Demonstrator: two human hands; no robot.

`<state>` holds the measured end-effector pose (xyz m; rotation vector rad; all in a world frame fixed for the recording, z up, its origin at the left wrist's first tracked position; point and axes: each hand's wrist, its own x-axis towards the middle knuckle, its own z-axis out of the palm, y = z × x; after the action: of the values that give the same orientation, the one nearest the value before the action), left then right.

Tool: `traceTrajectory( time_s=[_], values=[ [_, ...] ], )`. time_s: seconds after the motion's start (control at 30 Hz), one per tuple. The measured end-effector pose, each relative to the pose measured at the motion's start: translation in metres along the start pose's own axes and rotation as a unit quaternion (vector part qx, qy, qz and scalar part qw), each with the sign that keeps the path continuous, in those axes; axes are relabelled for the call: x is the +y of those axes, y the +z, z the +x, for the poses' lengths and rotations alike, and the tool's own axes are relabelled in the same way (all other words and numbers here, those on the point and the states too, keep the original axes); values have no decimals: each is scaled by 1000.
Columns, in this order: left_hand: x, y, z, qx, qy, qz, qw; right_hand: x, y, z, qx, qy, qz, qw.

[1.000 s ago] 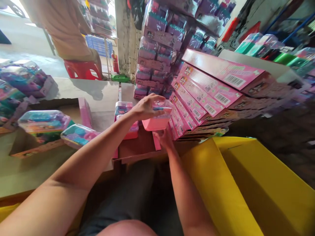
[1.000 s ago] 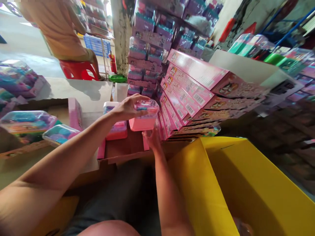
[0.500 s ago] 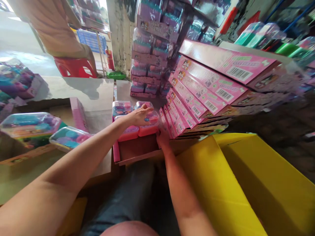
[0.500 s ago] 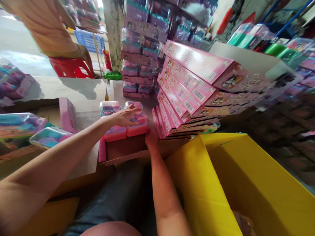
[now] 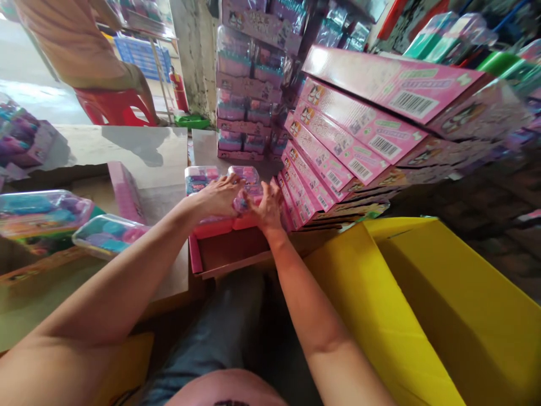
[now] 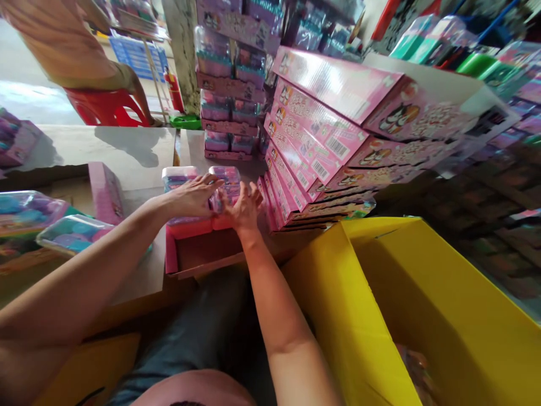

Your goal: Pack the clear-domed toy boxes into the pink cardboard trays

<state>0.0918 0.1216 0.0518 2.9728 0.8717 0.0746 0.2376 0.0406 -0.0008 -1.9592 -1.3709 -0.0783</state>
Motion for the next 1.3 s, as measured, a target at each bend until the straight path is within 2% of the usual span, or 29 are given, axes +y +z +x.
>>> traceTrajectory(
  time_s=[0.1,0.2,0.47,0.63,0.77,0.87,0.97,1.03,1.1,1.17,1.2,1.3],
  values=[
    [-1,4,-16,1,-47,38,998,1,16,-11,10,-13,-8,1000],
    [0,8,-20,0,-45,56,997,2,26,-20,35,-38,-1,999],
    [-10,9,-16,-27,-9,76,997,2,32,-23,30,-70,-31,997],
    [-9,6,-14,-32,-43,72,996,0,35,-27,21,-53,-23,998],
    [0,7,-8,-12,-81,57,995,5,38,-25,28,-68,-27,997],
    [9,11,-15,32,-93,54,994,14,36,-24,25,-91,-14,995],
    [3,9,-45,95,-108,36,989,20,28,-24,-7,-93,4,996],
    [-12,-1,-81,138,-153,15,978,14,17,-29,-1,-87,14,996],
    [-31,-15,-123,145,-225,-5,964,-6,3,-43,33,-89,41,995],
    [-52,-25,-162,91,-287,-28,953,-38,-6,-63,36,-119,97,987],
    [-62,-27,-176,48,-305,-45,950,-57,-6,-74,12,-143,131,981],
    [-85,-21,-199,-51,-318,-118,939,-107,17,-104,-117,-200,211,950]
  ],
)
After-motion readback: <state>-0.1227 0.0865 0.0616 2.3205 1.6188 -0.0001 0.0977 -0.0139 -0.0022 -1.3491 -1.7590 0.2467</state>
